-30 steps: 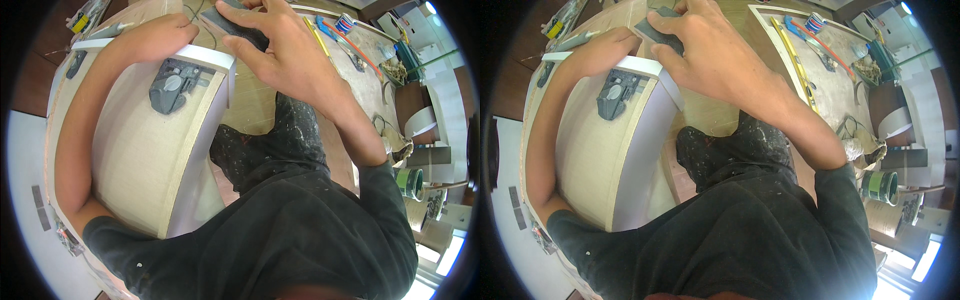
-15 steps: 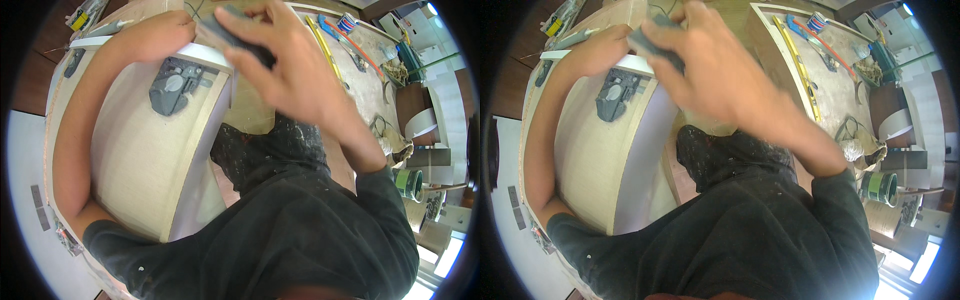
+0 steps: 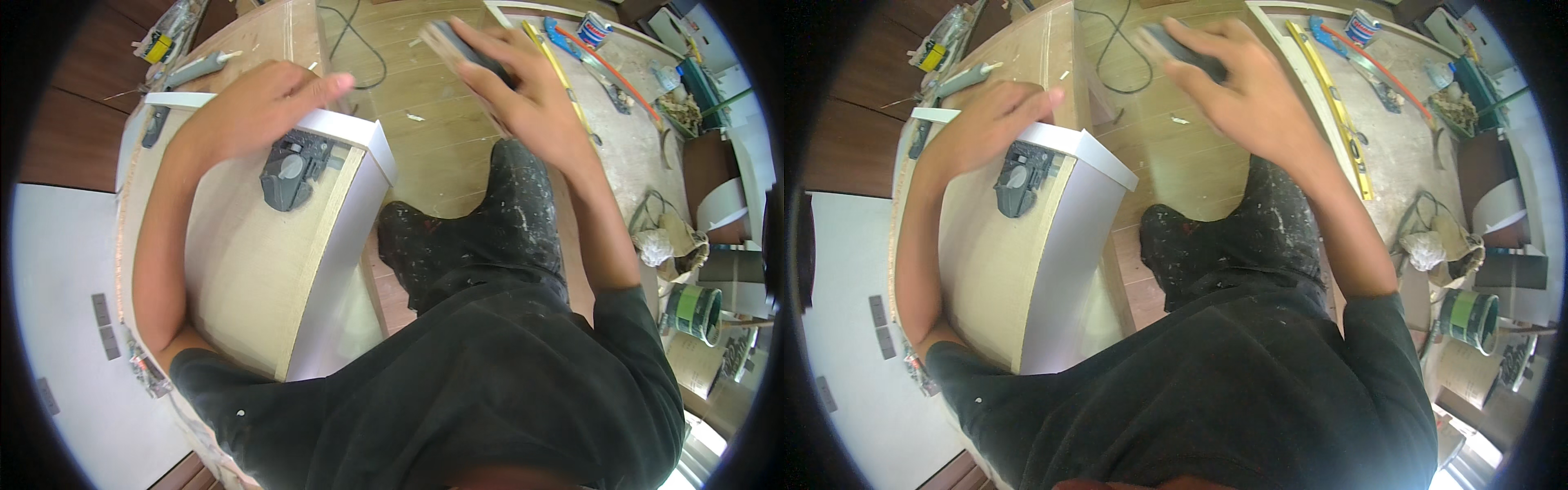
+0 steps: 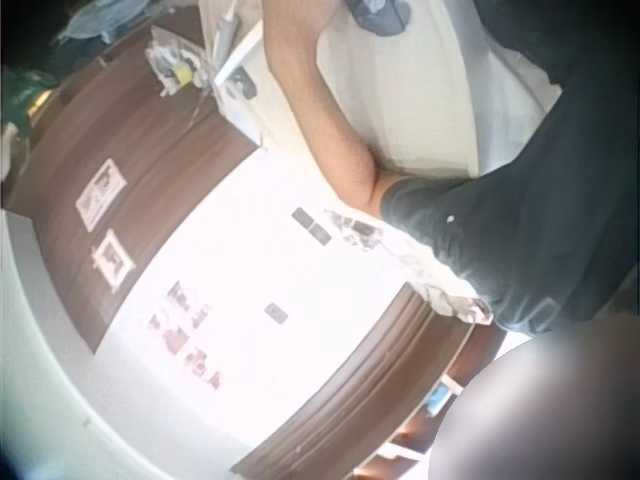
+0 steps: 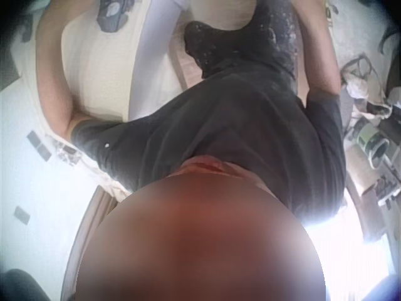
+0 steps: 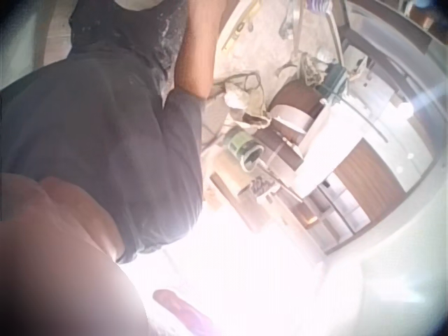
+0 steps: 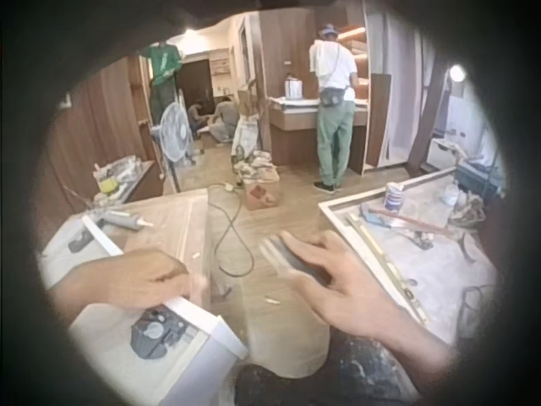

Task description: The person trims excess edge banding from a white cabinet door using scissors, then sands the edges with a sanding block. The person flips the door to work on different sides and continues trimming and sanding the edges.

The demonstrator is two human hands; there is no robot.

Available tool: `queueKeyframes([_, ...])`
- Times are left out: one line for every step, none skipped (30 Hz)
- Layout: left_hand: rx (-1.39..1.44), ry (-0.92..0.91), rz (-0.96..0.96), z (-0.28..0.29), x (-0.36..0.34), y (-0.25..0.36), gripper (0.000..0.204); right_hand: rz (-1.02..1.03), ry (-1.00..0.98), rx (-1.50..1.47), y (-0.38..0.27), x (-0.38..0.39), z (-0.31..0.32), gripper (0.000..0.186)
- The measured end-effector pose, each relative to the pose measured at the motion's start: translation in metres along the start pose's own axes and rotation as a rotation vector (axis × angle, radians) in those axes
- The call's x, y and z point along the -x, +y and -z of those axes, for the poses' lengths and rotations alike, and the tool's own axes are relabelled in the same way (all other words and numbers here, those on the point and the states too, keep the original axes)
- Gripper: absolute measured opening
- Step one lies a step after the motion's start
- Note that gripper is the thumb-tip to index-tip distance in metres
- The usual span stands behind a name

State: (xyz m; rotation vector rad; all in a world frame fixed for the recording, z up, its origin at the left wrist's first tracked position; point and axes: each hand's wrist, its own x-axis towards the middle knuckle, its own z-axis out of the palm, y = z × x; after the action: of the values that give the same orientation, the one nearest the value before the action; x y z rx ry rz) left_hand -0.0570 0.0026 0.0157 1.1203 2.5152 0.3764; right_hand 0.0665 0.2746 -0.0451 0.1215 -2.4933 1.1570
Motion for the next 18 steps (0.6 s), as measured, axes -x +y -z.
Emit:
queueKeyframes([0.109,-0.054,-0.064,0.002,0.007,0.011,0.036,-0.052,-0.025,-0.057,0.008,0.015,0.012,0.047])
queueKeyframes([0.214,-0.104,-0.116,0.006,0.012,0.021,0.033,-0.095,-0.054,-0.124,0.017,0.026,0.019,0.047])
queueKeyframes([0.181,-0.147,-0.099,0.007,0.016,0.029,0.030,-0.119,-0.051,-0.188,0.027,0.035,0.020,0.047])
queueKeyframes([0.163,-0.187,-0.094,0.003,0.015,0.038,0.029,-0.148,-0.052,-0.234,0.038,0.046,0.022,0.047])
queueKeyframes([0.146,-0.228,-0.090,0.001,0.013,0.044,0.029,-0.178,-0.054,-0.280,0.049,0.055,0.023,0.047])
queueKeyframes([0.180,-0.261,-0.071,0.003,0.012,0.046,0.031,-0.182,-0.067,-0.339,0.057,0.062,0.023,0.048])
queueKeyframes([0.215,-0.294,-0.052,0.004,0.010,0.044,0.033,-0.186,-0.082,-0.399,0.065,0.069,0.024,0.048])
queueKeyframes([0.253,-0.326,-0.032,0.006,0.007,0.041,0.036,-0.192,-0.098,-0.457,0.069,0.075,0.023,0.048])
queueKeyframes([0.231,-0.353,-0.057,0.008,0.004,0.038,0.038,-0.277,-0.113,-0.661,0.068,0.080,0.020,0.053])
queueKeyframes([0.211,-0.377,-0.081,0.012,0.002,0.035,0.040,-0.336,-0.174,-0.847,0.071,0.083,0.021,0.055])
queueKeyframes([0.193,-0.403,-0.104,0.015,0.000,0.033,0.043,-0.396,-0.239,-1.032,0.078,0.086,0.022,0.057])
queueKeyframes([0.217,-0.445,-0.075,0.018,-0.006,0.032,0.044,-0.457,-0.303,-1.208,0.083,0.089,0.022,0.059])
queueKeyframes([0.243,-0.487,-0.047,0.021,-0.011,0.032,0.046,-0.494,-0.287,-1.364,0.083,0.091,0.019,0.065])
queueKeyframes([0.269,-0.529,-0.018,0.023,-0.015,0.032,0.047,-0.526,-0.290,-1.418,0.080,0.094,0.018,0.065])
queueKeyframes([0.283,-0.546,-0.002,0.024,-0.017,0.033,0.048,-0.559,-0.294,-1.470,0.076,0.096,0.019,0.066])
queueKeyframes([0.298,-0.564,0.014,0.024,-0.018,0.034,0.049,-0.593,-0.297,-1.521,0.074,0.096,0.019,0.066])
queueKeyframes([0.312,-0.583,0.029,0.025,-0.020,0.035,0.050,-0.580,-0.347,-1.499,0.076,0.096,0.020,0.068])
queueKeyframes([0.331,-0.584,0.015,0.024,-0.020,0.034,0.048,-0.544,-0.381,-1.465,0.076,0.095,0.021,0.068])
